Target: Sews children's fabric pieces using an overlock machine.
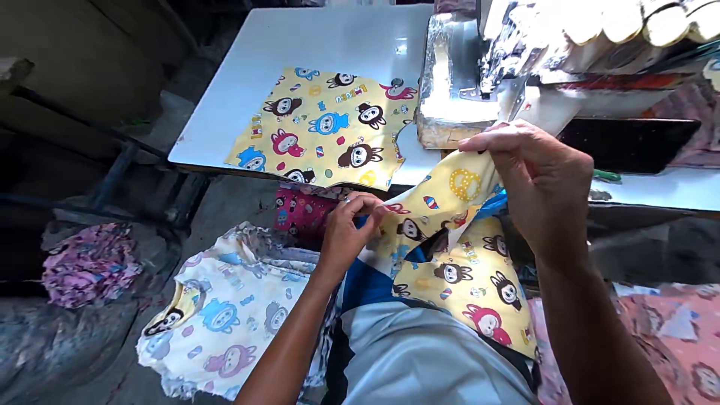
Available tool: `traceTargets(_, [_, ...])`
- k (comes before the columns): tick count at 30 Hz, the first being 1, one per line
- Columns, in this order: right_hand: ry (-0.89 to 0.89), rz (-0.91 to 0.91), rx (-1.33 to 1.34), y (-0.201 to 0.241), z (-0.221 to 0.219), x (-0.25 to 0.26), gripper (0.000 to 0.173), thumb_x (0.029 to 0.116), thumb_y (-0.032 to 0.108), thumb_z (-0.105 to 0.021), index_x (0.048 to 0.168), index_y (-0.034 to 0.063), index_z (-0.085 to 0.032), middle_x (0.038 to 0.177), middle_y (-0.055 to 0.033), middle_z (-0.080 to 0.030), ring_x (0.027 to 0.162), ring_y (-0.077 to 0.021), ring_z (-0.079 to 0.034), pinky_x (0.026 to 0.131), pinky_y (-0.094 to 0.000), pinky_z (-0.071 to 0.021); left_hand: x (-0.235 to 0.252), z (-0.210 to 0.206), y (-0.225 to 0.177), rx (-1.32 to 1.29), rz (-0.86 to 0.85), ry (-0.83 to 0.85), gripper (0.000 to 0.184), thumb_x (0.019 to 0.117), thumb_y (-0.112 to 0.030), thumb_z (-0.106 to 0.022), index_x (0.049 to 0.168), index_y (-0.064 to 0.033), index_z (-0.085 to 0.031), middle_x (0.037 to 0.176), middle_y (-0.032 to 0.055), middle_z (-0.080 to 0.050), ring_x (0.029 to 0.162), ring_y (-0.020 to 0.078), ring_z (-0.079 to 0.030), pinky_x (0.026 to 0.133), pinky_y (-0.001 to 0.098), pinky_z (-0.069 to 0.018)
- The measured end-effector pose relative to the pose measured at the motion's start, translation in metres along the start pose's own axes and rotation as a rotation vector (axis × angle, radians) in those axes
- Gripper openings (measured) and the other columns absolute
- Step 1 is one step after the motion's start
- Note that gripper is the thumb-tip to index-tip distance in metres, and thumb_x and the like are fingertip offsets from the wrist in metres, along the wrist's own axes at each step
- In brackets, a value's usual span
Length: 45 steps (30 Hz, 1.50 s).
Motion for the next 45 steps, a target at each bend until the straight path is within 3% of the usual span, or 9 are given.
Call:
traceTargets(6, [0.21, 0.148, -0.027, 0.023, -0.028, 0.011, 0.026, 0.0984, -0.006, -0.053, 0.109, 0.0018, -0.075, 0.091, -0.0095, -0.064, 0.079, -0.0119, -0.062, 0.071, -0.0227, -0.0522, 0.008, -0.017, -0.036, -0.386, -0.065, 0.087, 0.066, 0.1001, -0.046, -0.059, 0.151, -0.0094, -0.041, 0.147, -0.0011, -0.053, 0.133, 0.0077, -0.051, 0.11, 0.0296, -0.0446])
traceTargets(14, [0.016, 0.07, -0.042, 0.002, 0.01, 0.006, 0.021, 0.1059, 0.004, -0.048, 0.112, 0.0018, -0.067, 0.111, -0.0048, -0.068, 0.099, -0.004, -0.066, 0.085, -0.0198, -0.0552, -0.005, -0.008, 0.0, -0.378, 0.1, 0.17, 0.011, 0.0925, -0.023, -0.07, 0.094, -0.0116, -0.071, 0.087, -0.0068, -0.069, 0.078, 0.0008, -0.064, 0.072, 0.023, -0.0564])
traceTargets(19, [-0.086, -0.022, -0.025, -0.03, 0.023, -0.012, 0.026, 0.1069, 0.007, -0.047, 0.111, 0.0032, -0.072, 0.112, -0.0051, -0.067, 0.108, -0.0078, -0.064, 0.094, -0.0243, -0.0534, -0.012, 0.038, 0.01, -0.395, 0.243, 0.019, 0.011, 0.0992, -0.032, -0.064, 0.106, -0.0236, -0.069, 0.094, -0.0144, -0.07, 0.082, -0.0025, -0.066, 0.071, 0.0198, -0.0574])
traceTargets(22, [-0.101, -0.091, 0.009, -0.048, 0.017, -0.02, 0.029, 0.1016, 0.002, -0.05, 0.121, 0.0036, -0.072, 0.119, -0.007, -0.068, 0.111, -0.0085, -0.063, 0.096, -0.0243, -0.0529, 0.034, 0.073, -0.026, -0.078, 0.05, -0.056, 0.015, 0.1025, -0.02, -0.06, 0.113, -0.01, -0.062, 0.089, -0.0091, -0.065, 0.073, -0.0057, -0.061, 0.066, 0.0148, -0.0527])
traceTargets(24, [-0.136, -0.151, 0.0, -0.06, 0.013, -0.016, 0.032, 0.1002, 0.001, -0.054, 0.128, 0.0045, -0.069, 0.124, -0.0082, -0.067, 0.112, -0.0071, -0.064, 0.094, -0.0209, -0.0545, 0.081, 0.087, -0.048, 0.218, -0.149, -0.108, 0.028, 0.1031, -0.026, -0.06, 0.114, 0.0001, -0.062, 0.094, 0.002, -0.066, 0.078, 0.0, -0.061, 0.072, 0.0196, -0.0529])
traceTargets(28, [-0.188, -0.222, -0.059, -0.085, 0.002, 0.0, 0.031, 0.1017, 0.007, -0.06, 0.132, 0.0038, -0.066, 0.133, -0.0107, -0.064, 0.109, -0.0086, -0.066, 0.089, -0.0222, -0.0557, 0.153, 0.054, -0.082, 0.54, -0.379, -0.143, 0.026, 0.1035, -0.015, -0.058, 0.117, 0.0062, -0.067, 0.116, 0.0285, -0.066, 0.11, 0.0455, -0.063, 0.093, 0.0605, -0.0485])
traceTargets(34, [-0.274, -0.401, 0.057, -0.109, -0.003, -0.016, 0.038, 0.0994, 0.01, -0.063, 0.138, 0.009, -0.062, 0.139, -0.0039, -0.058, 0.086, -0.0021, -0.065, 0.072, -0.0183, -0.0576, 0.114, -0.073, -0.087, 0.503, -0.699, 0.047, 0.041, 0.1051, -0.033, -0.054, 0.133, -0.0069, -0.068, 0.134, 0.0114, -0.067, 0.127, 0.0283, -0.062, 0.111, 0.046, -0.0441])
traceTargets(39, [-0.208, -0.635, 0.427, -0.103, -0.019, -0.056, 0.037, 0.1007, 0.008, -0.06, 0.135, -0.004, -0.053, 0.124, -0.0096, -0.066, 0.053, -0.0037, -0.06, 0.046, -0.0194, -0.0549, 0.125, -0.061, -0.075, 0.575, -0.587, 0.044, 0.047, 0.1069, -0.039, -0.049, 0.137, -0.0065, -0.066, 0.146, 0.0108, -0.06, 0.143, 0.0276, -0.049, 0.122, 0.0453, -0.0324])
traceTargets(45, [-0.154, -0.695, 0.61, -0.103, -0.042, -0.063, 0.036, 0.0984, 0.006, -0.064, 0.132, -0.0044, -0.057, 0.125, -0.0082, -0.067, 0.048, 0.0002, -0.055, 0.043, -0.016, -0.0521, 0.131, -0.059, -0.075, 0.548, -0.615, 0.055, 0.044, 0.1069, -0.035, -0.049, 0.133, -0.0044, -0.068, 0.144, 0.0103, -0.062, 0.141, 0.0248, -0.051, 0.121, 0.043, -0.0335])
Point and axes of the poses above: each hand's wrist, its own x-axis towards the middle knuckle, its own z-axis out of the back of the hand, y = z × x, the point moved 4 cm from there along x, towards the middle knuckle
